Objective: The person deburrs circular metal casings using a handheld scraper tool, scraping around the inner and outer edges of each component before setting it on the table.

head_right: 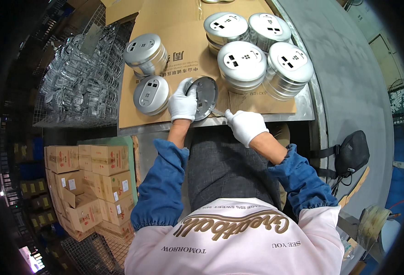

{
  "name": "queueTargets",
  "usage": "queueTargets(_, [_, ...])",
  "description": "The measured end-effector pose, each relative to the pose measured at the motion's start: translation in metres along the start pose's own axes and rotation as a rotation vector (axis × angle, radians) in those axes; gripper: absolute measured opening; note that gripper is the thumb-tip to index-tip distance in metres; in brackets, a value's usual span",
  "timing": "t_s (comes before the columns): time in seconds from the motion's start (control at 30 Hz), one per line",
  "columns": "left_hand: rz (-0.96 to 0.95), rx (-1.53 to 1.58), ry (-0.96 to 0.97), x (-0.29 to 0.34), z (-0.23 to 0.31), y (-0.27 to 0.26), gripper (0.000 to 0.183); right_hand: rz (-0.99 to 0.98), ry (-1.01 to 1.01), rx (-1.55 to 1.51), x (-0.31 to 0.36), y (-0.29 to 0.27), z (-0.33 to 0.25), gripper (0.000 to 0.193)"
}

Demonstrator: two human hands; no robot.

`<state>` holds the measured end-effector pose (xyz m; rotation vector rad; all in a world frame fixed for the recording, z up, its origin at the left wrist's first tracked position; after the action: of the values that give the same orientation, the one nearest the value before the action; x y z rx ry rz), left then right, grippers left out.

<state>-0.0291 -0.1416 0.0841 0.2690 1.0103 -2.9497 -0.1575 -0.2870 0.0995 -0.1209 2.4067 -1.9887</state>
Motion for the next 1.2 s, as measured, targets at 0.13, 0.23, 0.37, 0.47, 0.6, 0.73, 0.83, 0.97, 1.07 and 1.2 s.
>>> queueTargets(0.13, [-0.003, -0.013, 0.061, 0.000, 0.000, 0.000, 0.026, -0.010, -0.039, 0.069, -0.011, -0.004, -0.007, 0.023])
queueTargets(0.23, [-0.022, -0.041, 0.060, 0.002, 0.003, 0.000, 0.026, -0.068, -0.043, 0.100, -0.019, -0.009, -0.010, 0.024])
queueTargets(0.37, [-0.036, -0.043, 0.062, 0.000, 0.003, 0.002, 0.026, -0.068, -0.073, 0.127, -0.032, -0.019, -0.018, 0.019])
queueTargets(0.47, [-0.035, 0.026, 0.068, -0.005, -0.009, 0.004, 0.025, -0.279, -0.139, 0.176, -0.044, -0.040, -0.035, 0.018])
queueTargets(0.6, [0.064, 0.154, -0.025, -0.007, -0.033, 0.008, 0.023, -0.052, -0.046, 0.095, -0.018, -0.006, -0.021, 0.031])
queueTargets(0.73, [0.107, 0.182, -0.113, -0.007, -0.041, 0.007, 0.022, 0.067, -0.034, 0.042, 0.002, 0.036, -0.007, 0.042])
queueTargets(0.83, [0.115, 0.164, -0.161, -0.002, -0.045, -0.001, 0.023, 0.117, -0.021, 0.010, 0.002, 0.044, 0.000, 0.039])
queueTargets(0.97, [0.137, 0.046, -0.149, 0.011, -0.042, -0.017, 0.026, 0.176, 0.026, -0.192, 0.003, 0.023, 0.014, 0.040])
queueTargets(1.07, [0.042, -0.088, -0.167, 0.017, -0.025, -0.027, 0.025, 0.147, 0.010, -0.190, 0.007, 0.004, 0.023, 0.044])
queueTargets(1.2, [-0.079, -0.158, -0.177, 0.016, -0.008, -0.030, 0.024, -0.031, 0.040, -0.026, 0.008, -0.015, 0.009, 0.042])
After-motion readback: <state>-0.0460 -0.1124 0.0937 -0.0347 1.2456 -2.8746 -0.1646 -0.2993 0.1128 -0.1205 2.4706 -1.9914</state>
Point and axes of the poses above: each hand's wrist, its own x-axis away from the middle knuckle, its own y-axis out of the palm, z = x × y, the point moved 2 cm from there along -x, towards the middle knuckle, and after that the axes turned 4 degrees about z, right-handed, at the moved point
